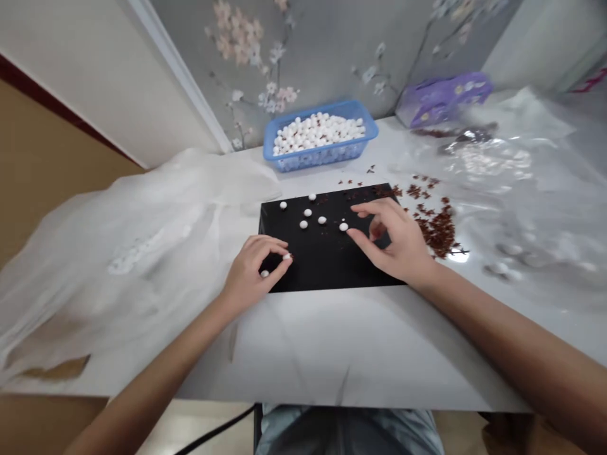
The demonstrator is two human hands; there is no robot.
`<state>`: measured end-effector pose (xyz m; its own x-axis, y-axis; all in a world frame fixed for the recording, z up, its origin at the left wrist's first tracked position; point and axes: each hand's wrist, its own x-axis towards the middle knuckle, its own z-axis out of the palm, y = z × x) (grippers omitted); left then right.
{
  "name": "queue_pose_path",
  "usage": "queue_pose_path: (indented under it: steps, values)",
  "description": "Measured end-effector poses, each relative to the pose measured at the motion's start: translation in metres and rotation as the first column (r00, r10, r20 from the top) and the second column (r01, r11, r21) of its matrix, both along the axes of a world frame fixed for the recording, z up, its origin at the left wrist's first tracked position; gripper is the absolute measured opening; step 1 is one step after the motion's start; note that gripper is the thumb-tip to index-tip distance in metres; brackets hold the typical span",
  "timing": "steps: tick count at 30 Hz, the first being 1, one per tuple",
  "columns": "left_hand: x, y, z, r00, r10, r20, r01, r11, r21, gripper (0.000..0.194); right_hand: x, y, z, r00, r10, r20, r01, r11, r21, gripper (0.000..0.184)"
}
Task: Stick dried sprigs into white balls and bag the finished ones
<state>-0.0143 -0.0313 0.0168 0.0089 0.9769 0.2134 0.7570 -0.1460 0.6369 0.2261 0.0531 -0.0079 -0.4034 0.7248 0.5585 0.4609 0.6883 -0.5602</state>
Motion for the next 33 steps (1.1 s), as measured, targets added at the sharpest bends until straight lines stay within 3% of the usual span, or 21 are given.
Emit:
queue_pose_path:
  steps: [4, 7, 13, 17, 21, 26, 33]
  values:
    - [-0.017, -0.024, -0.008, 0.976, -0.084, -0.203, 0.062, 0.992, -0.112, 0.016, 0.000, -0.001, -0.002, 0.996, 0.020, 0.090, -0.021, 1.000, 0.007, 0.025]
    - [-0.008, -0.020, -0.011, 0.945, -0.168, -0.281, 0.119, 0.976, -0.185, 0.027, -0.001, -0.001, -0.002, 0.994, 0.023, 0.106, -0.023, 1.000, -0.003, 0.023]
    - [0.013, 0.035, -0.015, 0.889, -0.303, -0.343, 0.288, 0.953, -0.095, 0.041, 0.000, 0.003, -0.002, 0.992, 0.006, 0.123, -0.001, 0.999, -0.041, 0.027]
    - [0.015, 0.078, -0.021, 0.924, -0.157, -0.350, 0.146, 0.988, -0.059, 0.054, -0.001, 0.006, -0.003, 0.989, -0.014, 0.150, 0.021, 0.999, -0.049, 0.029]
    - [0.015, 0.102, -0.026, 0.938, -0.070, -0.338, 0.040, 0.995, -0.093, 0.061, -0.004, 0.008, -0.005, 0.984, -0.007, 0.177, 0.015, 0.999, -0.049, 0.029]
    - [0.013, 0.121, -0.027, 0.975, -0.031, -0.221, 0.030, 1.000, -0.009, 0.050, -0.007, 0.007, -0.005, 0.979, 0.007, 0.203, 0.005, 0.998, -0.059, 0.029]
    - [0.017, 0.122, -0.020, 0.945, -0.278, -0.172, 0.277, 0.960, -0.028, 0.031, -0.007, 0.008, -0.002, 0.977, -0.006, 0.213, 0.018, 0.999, -0.050, 0.029]
